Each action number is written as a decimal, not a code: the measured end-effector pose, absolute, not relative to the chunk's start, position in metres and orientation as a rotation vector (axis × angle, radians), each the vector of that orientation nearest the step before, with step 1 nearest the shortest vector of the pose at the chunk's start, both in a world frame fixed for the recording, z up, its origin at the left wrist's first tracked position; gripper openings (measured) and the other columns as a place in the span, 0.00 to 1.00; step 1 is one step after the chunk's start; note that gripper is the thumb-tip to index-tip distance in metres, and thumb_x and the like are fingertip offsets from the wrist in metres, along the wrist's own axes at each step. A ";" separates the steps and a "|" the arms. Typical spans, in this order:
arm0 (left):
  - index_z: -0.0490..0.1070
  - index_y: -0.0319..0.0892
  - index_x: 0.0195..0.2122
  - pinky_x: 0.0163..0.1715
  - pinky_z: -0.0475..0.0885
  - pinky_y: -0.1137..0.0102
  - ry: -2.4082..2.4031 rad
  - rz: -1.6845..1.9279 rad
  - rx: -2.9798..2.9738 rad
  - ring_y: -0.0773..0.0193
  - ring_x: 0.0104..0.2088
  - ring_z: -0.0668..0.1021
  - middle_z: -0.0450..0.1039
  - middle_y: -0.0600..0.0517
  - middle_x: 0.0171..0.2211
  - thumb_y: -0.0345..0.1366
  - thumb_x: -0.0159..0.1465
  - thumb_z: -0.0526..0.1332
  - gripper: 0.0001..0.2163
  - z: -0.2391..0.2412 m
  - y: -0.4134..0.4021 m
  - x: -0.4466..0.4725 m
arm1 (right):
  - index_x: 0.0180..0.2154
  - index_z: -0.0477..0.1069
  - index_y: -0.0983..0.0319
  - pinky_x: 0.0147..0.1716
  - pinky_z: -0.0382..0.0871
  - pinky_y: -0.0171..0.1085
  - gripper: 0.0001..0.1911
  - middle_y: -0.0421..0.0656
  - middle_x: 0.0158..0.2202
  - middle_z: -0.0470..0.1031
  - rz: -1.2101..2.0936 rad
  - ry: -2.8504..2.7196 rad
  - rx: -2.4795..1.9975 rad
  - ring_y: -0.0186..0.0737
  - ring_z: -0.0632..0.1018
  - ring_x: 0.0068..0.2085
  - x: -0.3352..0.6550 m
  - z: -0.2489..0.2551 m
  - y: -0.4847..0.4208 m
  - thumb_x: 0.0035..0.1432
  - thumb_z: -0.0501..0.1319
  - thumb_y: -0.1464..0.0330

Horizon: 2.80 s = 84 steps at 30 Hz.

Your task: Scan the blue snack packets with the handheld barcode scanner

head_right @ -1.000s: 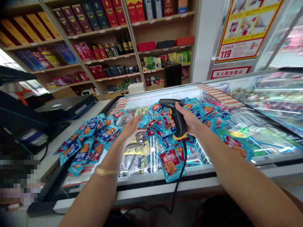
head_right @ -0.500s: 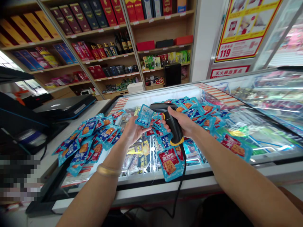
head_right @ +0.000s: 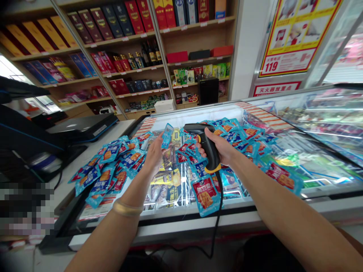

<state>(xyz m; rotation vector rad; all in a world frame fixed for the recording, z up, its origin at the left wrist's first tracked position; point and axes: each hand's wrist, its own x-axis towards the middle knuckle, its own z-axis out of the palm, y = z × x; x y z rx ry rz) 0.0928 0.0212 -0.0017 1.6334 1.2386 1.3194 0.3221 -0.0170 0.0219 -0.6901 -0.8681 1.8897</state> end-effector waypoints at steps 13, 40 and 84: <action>0.66 0.41 0.61 0.62 0.55 0.43 2.252 0.497 2.547 0.40 0.65 0.62 0.64 0.39 0.63 0.40 0.68 0.48 0.23 -0.006 -0.013 -0.040 | 0.37 0.70 0.64 0.18 0.68 0.28 0.20 0.41 0.24 0.69 2.058 -0.863 -0.656 0.31 0.70 0.21 0.257 0.035 -0.015 0.67 0.52 0.54; 0.57 0.37 0.66 0.63 0.62 0.55 1.465 0.499 2.376 0.47 0.64 0.66 0.61 0.37 0.64 0.38 0.57 0.63 0.35 -0.014 0.021 0.130 | 0.37 0.70 0.62 0.19 0.68 0.28 0.21 0.42 0.26 0.69 1.810 -0.746 -0.705 0.32 0.69 0.22 0.337 0.022 -0.003 0.67 0.50 0.53; 0.71 0.40 0.39 0.35 0.76 0.68 0.927 1.102 0.818 0.61 0.31 0.82 0.79 0.46 0.32 0.41 0.67 0.50 0.13 0.004 0.019 0.114 | 0.33 0.69 0.63 0.19 0.68 0.28 0.21 0.42 0.26 0.70 1.861 -0.854 -0.724 0.31 0.70 0.24 0.318 0.022 -0.016 0.59 0.61 0.50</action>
